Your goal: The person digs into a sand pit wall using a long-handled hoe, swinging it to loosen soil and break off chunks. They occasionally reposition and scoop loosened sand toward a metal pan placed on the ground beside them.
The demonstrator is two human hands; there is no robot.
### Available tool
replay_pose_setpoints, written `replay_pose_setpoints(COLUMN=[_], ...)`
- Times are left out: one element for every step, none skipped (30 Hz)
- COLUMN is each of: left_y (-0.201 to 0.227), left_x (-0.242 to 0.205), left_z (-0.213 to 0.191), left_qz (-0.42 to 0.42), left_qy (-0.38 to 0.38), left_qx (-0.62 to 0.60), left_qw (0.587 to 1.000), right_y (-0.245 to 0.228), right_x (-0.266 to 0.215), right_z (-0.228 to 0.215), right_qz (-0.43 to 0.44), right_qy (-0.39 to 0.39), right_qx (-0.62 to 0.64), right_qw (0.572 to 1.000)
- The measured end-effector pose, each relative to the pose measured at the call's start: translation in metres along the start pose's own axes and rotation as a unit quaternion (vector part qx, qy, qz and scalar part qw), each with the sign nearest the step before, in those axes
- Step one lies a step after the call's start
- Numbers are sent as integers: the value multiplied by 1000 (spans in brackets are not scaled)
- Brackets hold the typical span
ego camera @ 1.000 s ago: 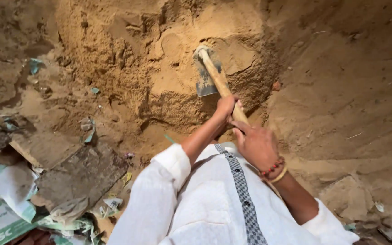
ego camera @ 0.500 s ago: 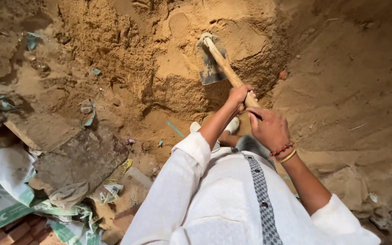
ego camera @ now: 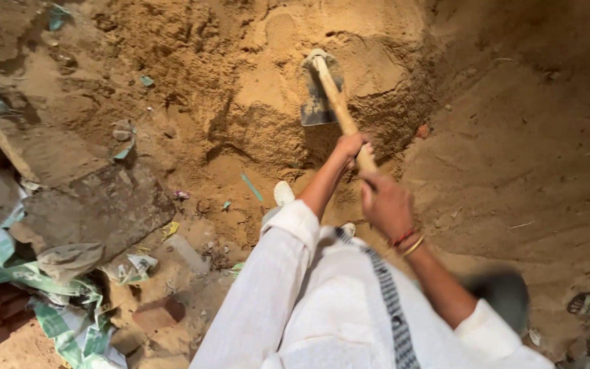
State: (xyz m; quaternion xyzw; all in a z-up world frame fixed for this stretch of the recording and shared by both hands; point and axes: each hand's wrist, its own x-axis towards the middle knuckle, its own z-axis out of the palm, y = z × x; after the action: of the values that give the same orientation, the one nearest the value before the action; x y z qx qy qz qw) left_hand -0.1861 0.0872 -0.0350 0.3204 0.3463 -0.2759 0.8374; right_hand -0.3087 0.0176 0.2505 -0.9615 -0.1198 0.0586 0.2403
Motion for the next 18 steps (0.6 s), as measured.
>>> replay_pose_setpoints(left_y=[-11,-30,-48,-64,-79,-93,-106,-122,-129,-128,-126,-136,-145,-135,-135,-143,-150,-164], left_x=[0,-2,1,6,14,14,14,16,24,40,55,55,54,66,85,92,96,104], left_z=[-4,-11,-15,-21,-26,-32,-39,-44,-53,-59,-68,-73,-79,-80,-83,-93,-102,-109], left_qz=[-22,-52,-60,-45,-30,-41,-7,29,18,66,113,97,101,122,123,104,84,86], left_qy=[2,7,10,52,94,98,145,186,185,209,232,236,236,234,236,234,232,232], left_qx=[6,15,18,26,34,45,127,206,214,251,288,289,298,306,307,276,244,245], left_qw=[1000,999,998,997,994,993,981,960,959,943,922,923,919,915,914,926,938,937], right_y=[10,20,27,33,40,56,71,87,95,108,118,123,125,134,150,157,162,176], right_x=[-15,-35,-55,-72,-87,-109,-131,-154,-165,-167,-171,-192,-214,-221,-228,-244,-261,-273], right_z=[5,11,13,16,20,34,49,64,72,82,94,104,114,129,151,168,184,199], right_qz=[21,49,58,61,65,79,93,107,119,169,217,228,257,273,271,288,305,304], right_qy=[-30,-63,-66,-57,-48,-49,-38,-28,-29,-50,-71,-82,-88,-83,-83,-86,-88,-86], right_qx=[0,3,6,28,49,56,94,128,130,160,189,189,196,204,207,206,204,206], right_qw=[999,997,996,996,996,994,990,986,984,971,955,952,942,937,936,931,926,926])
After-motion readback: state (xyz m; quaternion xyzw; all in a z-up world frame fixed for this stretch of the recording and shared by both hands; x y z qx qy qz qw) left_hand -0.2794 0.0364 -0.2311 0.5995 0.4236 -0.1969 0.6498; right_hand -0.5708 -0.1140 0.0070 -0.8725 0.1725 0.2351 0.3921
